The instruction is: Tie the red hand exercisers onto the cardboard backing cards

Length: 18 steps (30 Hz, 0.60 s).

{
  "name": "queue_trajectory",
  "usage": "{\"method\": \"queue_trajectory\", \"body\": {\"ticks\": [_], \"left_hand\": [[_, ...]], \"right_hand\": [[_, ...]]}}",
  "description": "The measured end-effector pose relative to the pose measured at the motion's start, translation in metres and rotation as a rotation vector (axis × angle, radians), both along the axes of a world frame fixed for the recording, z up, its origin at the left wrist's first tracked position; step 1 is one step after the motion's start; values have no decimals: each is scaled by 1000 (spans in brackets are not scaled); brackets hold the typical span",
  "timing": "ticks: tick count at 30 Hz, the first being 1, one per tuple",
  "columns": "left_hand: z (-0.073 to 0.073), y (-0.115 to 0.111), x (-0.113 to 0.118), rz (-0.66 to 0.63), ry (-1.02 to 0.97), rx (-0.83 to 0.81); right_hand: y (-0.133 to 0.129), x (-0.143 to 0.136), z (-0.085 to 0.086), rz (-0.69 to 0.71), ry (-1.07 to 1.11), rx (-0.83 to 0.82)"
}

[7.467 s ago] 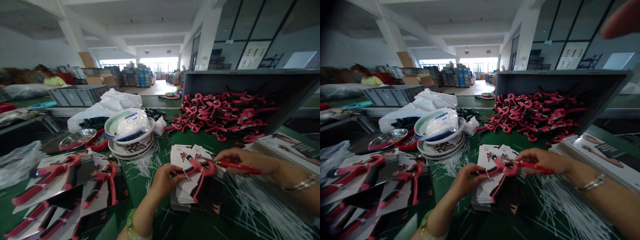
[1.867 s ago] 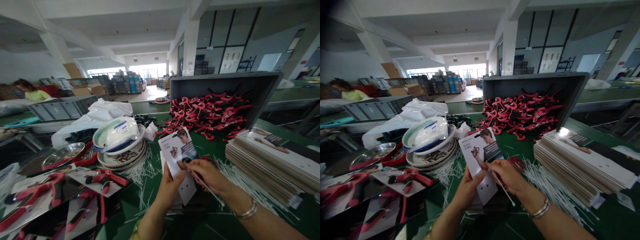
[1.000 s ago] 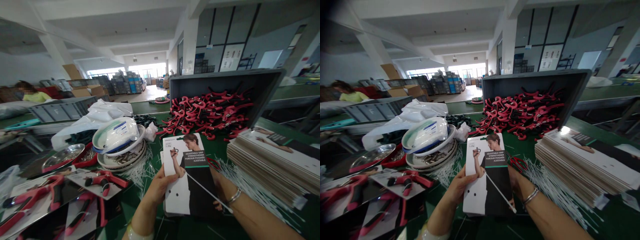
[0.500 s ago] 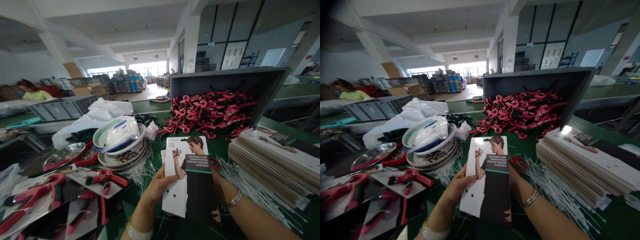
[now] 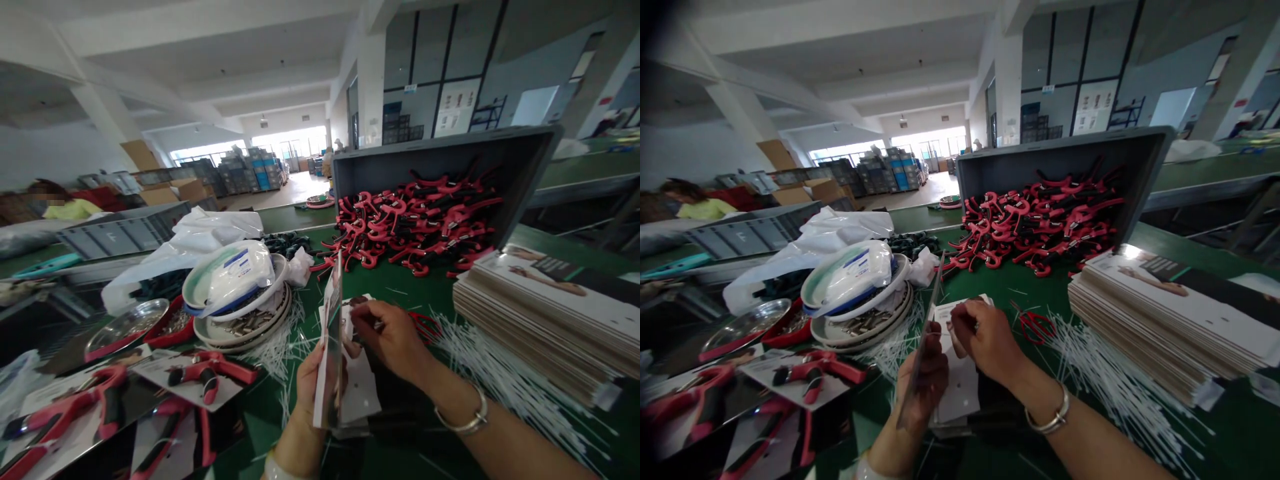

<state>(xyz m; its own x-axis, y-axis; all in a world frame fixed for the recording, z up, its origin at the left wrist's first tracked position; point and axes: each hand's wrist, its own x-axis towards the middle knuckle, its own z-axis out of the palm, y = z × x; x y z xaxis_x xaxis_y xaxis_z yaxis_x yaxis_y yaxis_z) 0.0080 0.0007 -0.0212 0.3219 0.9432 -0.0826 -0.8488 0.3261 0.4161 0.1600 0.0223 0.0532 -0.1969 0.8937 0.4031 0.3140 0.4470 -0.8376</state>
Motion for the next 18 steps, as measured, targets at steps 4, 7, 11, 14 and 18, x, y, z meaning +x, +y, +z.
{"method": "queue_trajectory", "body": {"ticks": [4, 7, 11, 14, 18], "left_hand": [[-8, 0, -3, 55, -188, -69], [-15, 2, -4, 78, -147, -45], [-20, 2, -7, 65, -94, -29], [-18, 0, -8, 55, -135, -67], [-14, -3, -8, 78, -142, -84]], "right_hand": [[-10, -9, 7, 82, -282, 248], [-12, -17, 9, 78, -426, 276], [-12, -23, 12, 76, -550, 237], [-12, -24, 13, 77, -585, 221], [-11, -26, 13, 79, -609, 216]]}}
